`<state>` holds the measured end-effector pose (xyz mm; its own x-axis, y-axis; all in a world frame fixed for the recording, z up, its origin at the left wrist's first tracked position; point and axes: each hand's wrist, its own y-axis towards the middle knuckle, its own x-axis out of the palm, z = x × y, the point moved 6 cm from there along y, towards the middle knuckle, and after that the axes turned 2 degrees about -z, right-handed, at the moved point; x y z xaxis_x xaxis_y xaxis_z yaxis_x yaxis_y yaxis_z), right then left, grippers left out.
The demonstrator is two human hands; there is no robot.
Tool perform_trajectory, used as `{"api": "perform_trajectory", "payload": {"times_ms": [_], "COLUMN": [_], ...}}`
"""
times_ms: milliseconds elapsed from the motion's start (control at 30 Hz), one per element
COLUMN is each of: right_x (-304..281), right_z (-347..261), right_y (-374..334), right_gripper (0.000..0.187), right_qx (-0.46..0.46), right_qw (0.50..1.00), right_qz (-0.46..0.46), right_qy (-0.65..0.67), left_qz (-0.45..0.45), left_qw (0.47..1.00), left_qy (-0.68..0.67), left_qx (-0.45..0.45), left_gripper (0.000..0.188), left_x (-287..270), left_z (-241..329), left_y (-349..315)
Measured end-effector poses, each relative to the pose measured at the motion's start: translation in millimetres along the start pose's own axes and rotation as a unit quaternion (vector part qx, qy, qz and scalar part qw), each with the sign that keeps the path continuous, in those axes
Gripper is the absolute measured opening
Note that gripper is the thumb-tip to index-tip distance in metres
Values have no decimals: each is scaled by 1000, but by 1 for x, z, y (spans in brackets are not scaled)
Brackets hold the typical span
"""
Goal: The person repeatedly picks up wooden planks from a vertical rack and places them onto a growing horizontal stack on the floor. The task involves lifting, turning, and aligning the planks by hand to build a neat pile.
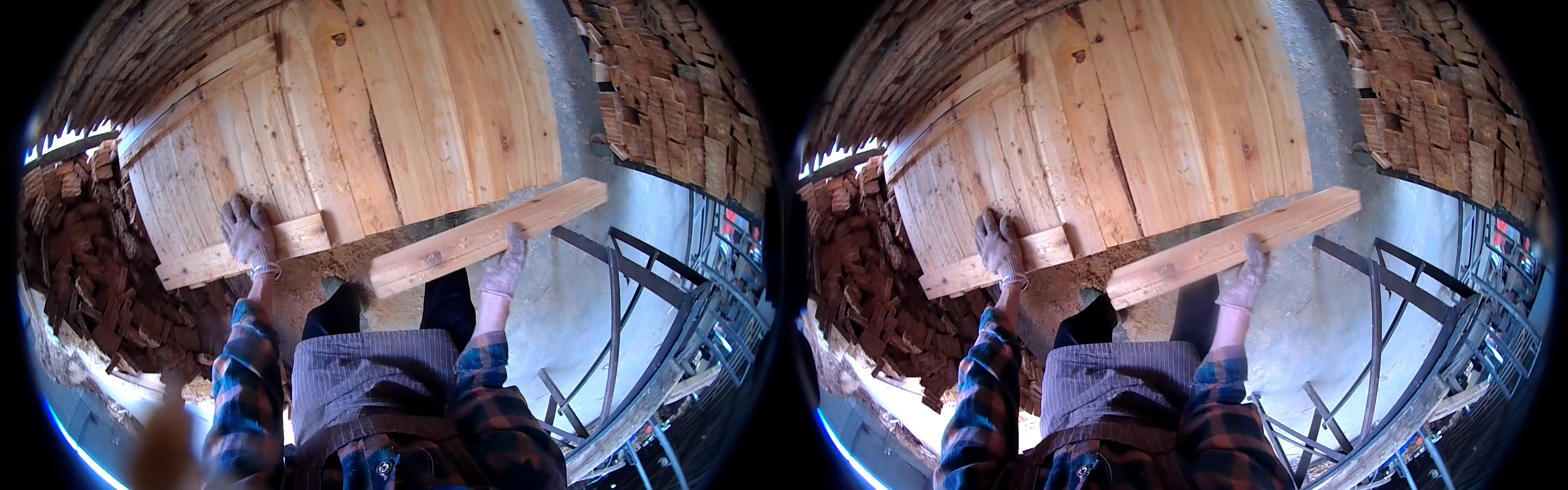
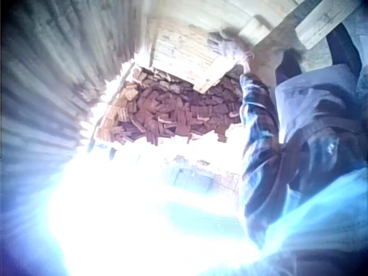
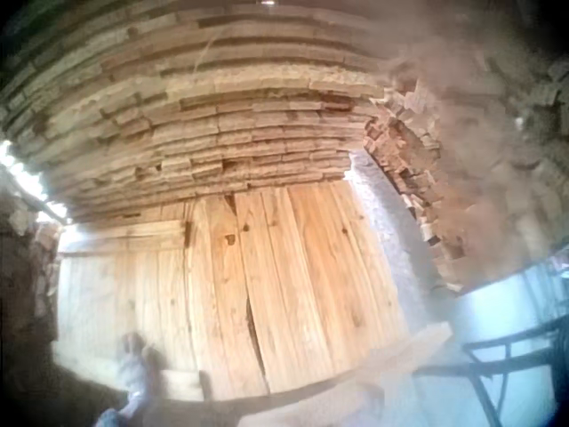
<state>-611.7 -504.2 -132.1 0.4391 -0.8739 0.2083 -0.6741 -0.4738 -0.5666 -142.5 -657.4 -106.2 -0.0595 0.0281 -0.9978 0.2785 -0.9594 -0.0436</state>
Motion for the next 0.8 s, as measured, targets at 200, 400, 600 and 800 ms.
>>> {"api": "perform_trajectory", "payload": {"times_ms": [200,400,600,800], "right_x": [127,191,179,209], "right_z": [-109,-35,5,-17], "right_y": [-17,-23,-6,-13], "right_gripper": [92,84,57,82], "right_qx": [-114,-373,-482,-362], "right_qw": [763,164,125,135], "right_qz": [-326,-468,-489,-523], "right_qy": [-546,-784,-716,-760], "left_qz": [4,30,30,29], "left_qw": [1000,999,999,999], "left_qy": [20,40,30,37], "left_qx": [-16,-11,-20,-26], "left_gripper": [55,54,53,54], "left_x": [8,2,1,1], "left_z": [-9,-5,-5,-8], "left_y": [0,4,3,2]}}
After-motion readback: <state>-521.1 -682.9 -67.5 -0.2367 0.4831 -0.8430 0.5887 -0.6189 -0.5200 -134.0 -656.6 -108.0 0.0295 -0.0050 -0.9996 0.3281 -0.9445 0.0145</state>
